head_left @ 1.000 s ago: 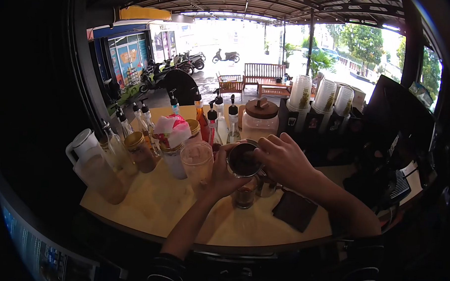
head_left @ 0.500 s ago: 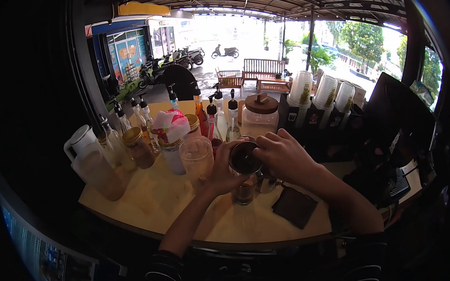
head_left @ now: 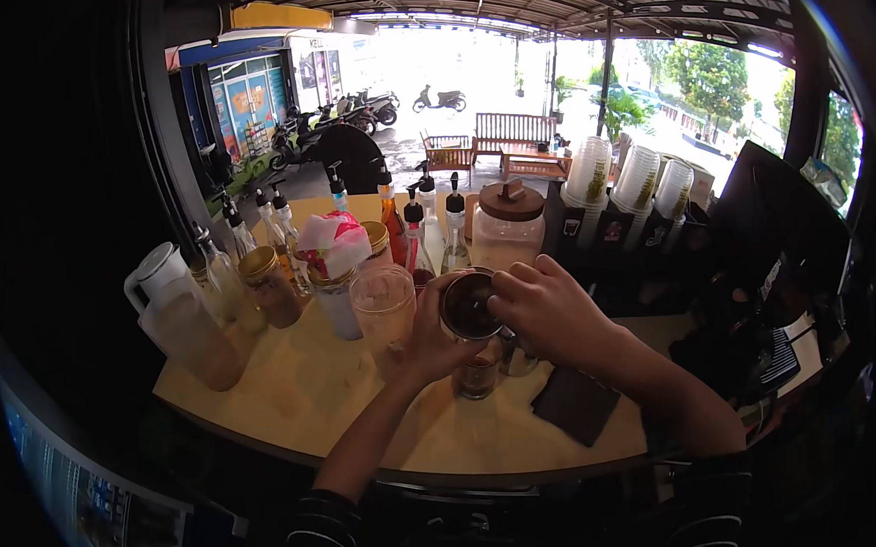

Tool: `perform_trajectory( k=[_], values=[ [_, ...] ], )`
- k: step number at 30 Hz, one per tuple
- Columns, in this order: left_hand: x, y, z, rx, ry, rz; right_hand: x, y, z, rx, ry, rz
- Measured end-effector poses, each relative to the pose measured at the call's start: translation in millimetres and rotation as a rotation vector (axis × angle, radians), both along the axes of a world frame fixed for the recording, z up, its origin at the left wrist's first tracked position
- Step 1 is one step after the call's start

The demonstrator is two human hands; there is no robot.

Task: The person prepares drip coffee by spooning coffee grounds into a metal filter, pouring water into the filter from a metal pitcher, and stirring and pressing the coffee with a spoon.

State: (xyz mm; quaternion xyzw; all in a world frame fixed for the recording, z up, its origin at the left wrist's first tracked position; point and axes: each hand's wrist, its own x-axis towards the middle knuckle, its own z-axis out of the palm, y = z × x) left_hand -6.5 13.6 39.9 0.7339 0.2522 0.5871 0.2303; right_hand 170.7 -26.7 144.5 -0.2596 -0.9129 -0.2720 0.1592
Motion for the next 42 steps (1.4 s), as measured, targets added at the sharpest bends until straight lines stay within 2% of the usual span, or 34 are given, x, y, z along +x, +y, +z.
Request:
perform_trajectory(
  k=[2, 4, 12, 15, 18, 20, 23, 27, 30, 33, 38, 40, 42],
  values=[
    [3.0, -1.1, -1.2, -0.033, -0.057, 0.012, -0.8, -1.1, 0.9, 0.097, 0.041, -0.031],
    [3.8, 0.9, -3.6, -0.016, -0.041, 0.101, -3.0, -2.9, -0.6, 0.078, 0.041, 0.003],
    [8.2, -2.3, -4.2, -0.049, -0.023, 0.120, -3.1, -3.0, -6.5, 0.167, 0.037, 0.040],
    [10.9, -5.6, -0.3, -0.068, -0.043, 0.070, -1.4, -4.6, -7.9, 0.073, 0.068, 0.083],
    [10.1, -4.4, -2.2, -0.058, -0.039, 0.026, -0.7, -4.2, -7.1, 0.130, 0.125, -0.018],
    [9.8, -3.3, -3.2, -0.037, -0.026, 0.021, -1.2, -4.8, -10.6, -0.022, 0.161, -0.025],
    [9.6, -3.9, -2.5, -0.089, -0.045, -0.003, 1.6, -6.7, -7.4, -0.005, 0.184, -0.070],
    [7.3, -3.2, -1.4, -0.012, 0.020, 0.021, 5.0, -4.2, -9.6, -0.090, 0.193, -0.019],
    [8.8, -2.1, -2.3, 0.028, 0.037, 0.037, 3.3, -4.4, -5.8, -0.007, 0.212, -0.087],
    [9.9, -3.2, -3.1, 0.038, 0.031, 0.048, 0.4, -5.4, -7.4, -0.089, 0.197, -0.094],
    [8.8, -0.2, -3.0, 0.074, 0.066, 0.078, 1.0, -5.6, -3.0, -0.017, 0.225, -0.101],
    [7.5, -1.1, -2.0, 0.058, 0.083, 0.086, 0.7, -5.7, -5.5, -0.115, 0.164, -0.070],
    [6.5, -0.5, -0.6, 0.079, 0.101, 0.100, 0.3, -4.4, -1.6, -0.070, 0.180, -0.091]
  ],
)
